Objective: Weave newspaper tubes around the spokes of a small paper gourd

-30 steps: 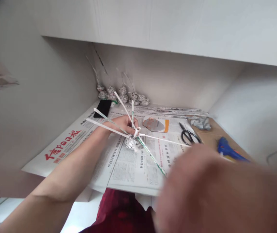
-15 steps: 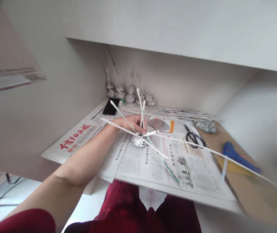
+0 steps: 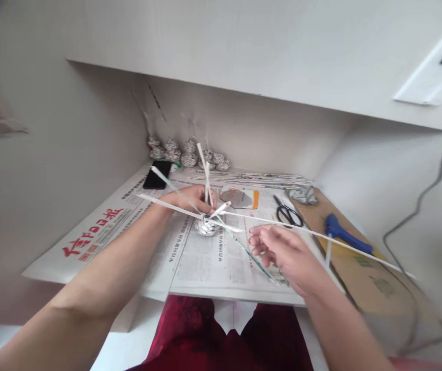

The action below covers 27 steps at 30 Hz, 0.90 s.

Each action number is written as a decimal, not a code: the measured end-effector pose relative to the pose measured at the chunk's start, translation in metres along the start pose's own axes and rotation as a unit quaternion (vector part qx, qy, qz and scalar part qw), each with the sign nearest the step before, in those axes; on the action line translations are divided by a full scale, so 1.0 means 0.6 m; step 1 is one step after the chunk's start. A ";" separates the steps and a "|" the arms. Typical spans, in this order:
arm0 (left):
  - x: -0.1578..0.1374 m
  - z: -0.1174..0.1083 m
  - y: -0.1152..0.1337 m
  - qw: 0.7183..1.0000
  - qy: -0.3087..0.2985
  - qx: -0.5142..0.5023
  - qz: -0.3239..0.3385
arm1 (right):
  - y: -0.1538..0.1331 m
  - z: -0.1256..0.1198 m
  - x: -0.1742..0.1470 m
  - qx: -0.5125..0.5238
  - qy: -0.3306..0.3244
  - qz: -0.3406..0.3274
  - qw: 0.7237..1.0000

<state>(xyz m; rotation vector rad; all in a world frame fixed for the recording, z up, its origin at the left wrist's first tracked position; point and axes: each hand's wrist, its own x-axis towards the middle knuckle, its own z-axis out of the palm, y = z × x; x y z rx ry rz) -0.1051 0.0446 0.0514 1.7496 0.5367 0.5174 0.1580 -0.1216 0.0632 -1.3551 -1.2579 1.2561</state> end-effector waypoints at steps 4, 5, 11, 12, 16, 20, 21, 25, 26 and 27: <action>-0.004 -0.005 0.002 1.000 -0.010 0.005 -0.025 | 0.025 -0.013 0.039 0.176 0.057 0.095 0.978; -0.006 -0.007 0.004 0.999 -0.007 0.011 -0.031 | 0.025 -0.016 0.049 0.203 0.083 0.087 0.972; -0.022 -0.029 0.010 0.999 0.034 0.018 -0.032 | -0.028 -0.009 0.088 0.221 0.094 0.024 0.970; -0.024 -0.031 0.011 0.998 0.048 0.011 -0.039 | -0.040 -0.005 0.095 0.211 0.084 0.021 0.974; -0.027 -0.032 0.013 0.993 0.106 -0.013 -0.050 | -0.077 -0.001 0.147 0.207 0.051 0.009 0.977; -0.020 -0.021 0.010 0.988 0.140 -0.018 -0.069 | -0.081 -0.006 0.215 0.224 0.066 0.006 0.972; -0.017 -0.019 0.009 0.987 0.143 -0.021 -0.072 | -0.075 -0.004 0.225 0.225 0.083 0.008 0.971; -0.006 -0.007 0.009 0.973 0.203 -0.027 -0.109 | -0.041 0.023 0.223 0.149 0.118 0.010 0.982; -0.004 -0.004 0.009 0.969 0.218 -0.031 -0.114 | -0.033 0.034 0.214 0.129 0.120 -0.015 0.984; -0.002 -0.001 0.010 0.965 0.231 -0.035 -0.117 | -0.026 0.044 0.204 0.108 0.121 -0.053 0.985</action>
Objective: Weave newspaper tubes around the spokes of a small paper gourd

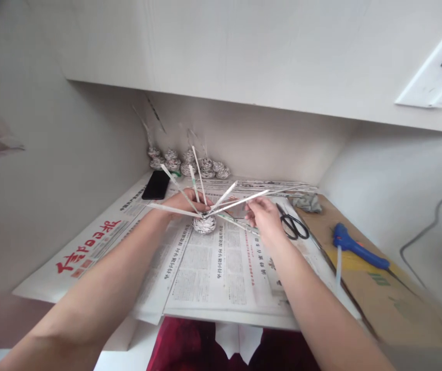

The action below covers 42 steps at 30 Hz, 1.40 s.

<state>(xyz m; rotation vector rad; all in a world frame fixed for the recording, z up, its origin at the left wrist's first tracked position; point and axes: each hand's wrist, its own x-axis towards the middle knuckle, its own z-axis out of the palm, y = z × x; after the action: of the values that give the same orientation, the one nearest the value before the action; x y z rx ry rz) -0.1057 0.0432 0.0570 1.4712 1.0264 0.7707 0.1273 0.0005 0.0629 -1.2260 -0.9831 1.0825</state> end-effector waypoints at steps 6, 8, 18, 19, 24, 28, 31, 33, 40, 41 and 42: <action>-0.001 0.013 0.001 1.000 -0.002 -0.022 -0.008 | 0.039 0.038 -0.050 -0.135 -0.256 0.112 0.951; -0.003 0.015 0.001 1.000 0.010 -0.028 -0.005 | 0.056 0.045 -0.048 -0.058 -0.233 0.149 0.959; -0.004 0.024 0.001 0.998 -0.049 -0.046 0.009 | 0.084 0.049 -0.040 0.096 -0.141 0.071 0.983; -0.004 0.025 0.000 0.997 -0.058 -0.039 0.013 | 0.086 0.049 -0.041 0.086 -0.135 0.053 0.986; -0.007 0.043 0.004 0.998 -0.061 0.006 0.018 | 0.084 0.044 -0.041 -0.002 -0.118 -0.012 0.993; -0.011 0.058 0.012 0.998 -0.069 0.003 0.006 | 0.078 0.027 -0.038 -0.134 -0.089 -0.162 0.974; -0.011 0.059 0.011 0.997 -0.075 0.001 0.003 | 0.077 0.016 -0.033 -0.228 -0.057 -0.289 0.928; -0.010 0.057 0.006 0.997 -0.078 -0.008 0.003 | 0.077 0.012 -0.031 -0.256 -0.048 -0.314 0.913; -0.006 0.063 0.000 0.997 -0.077 0.000 0.029 | 0.081 0.014 -0.030 -0.201 -0.065 -0.231 0.950; -0.006 0.066 0.001 0.997 -0.072 0.005 0.034 | 0.082 0.015 -0.030 -0.191 -0.062 -0.223 0.954; -0.006 0.070 0.002 0.997 -0.061 0.009 0.035 | 0.083 0.015 -0.030 -0.183 -0.059 -0.215 0.957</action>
<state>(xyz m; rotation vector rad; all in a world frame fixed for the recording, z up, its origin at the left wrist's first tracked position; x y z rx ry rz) -0.0695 0.0225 0.0520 1.5565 0.8955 0.7135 0.1096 -0.0140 0.0140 -1.1693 -1.5121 0.6505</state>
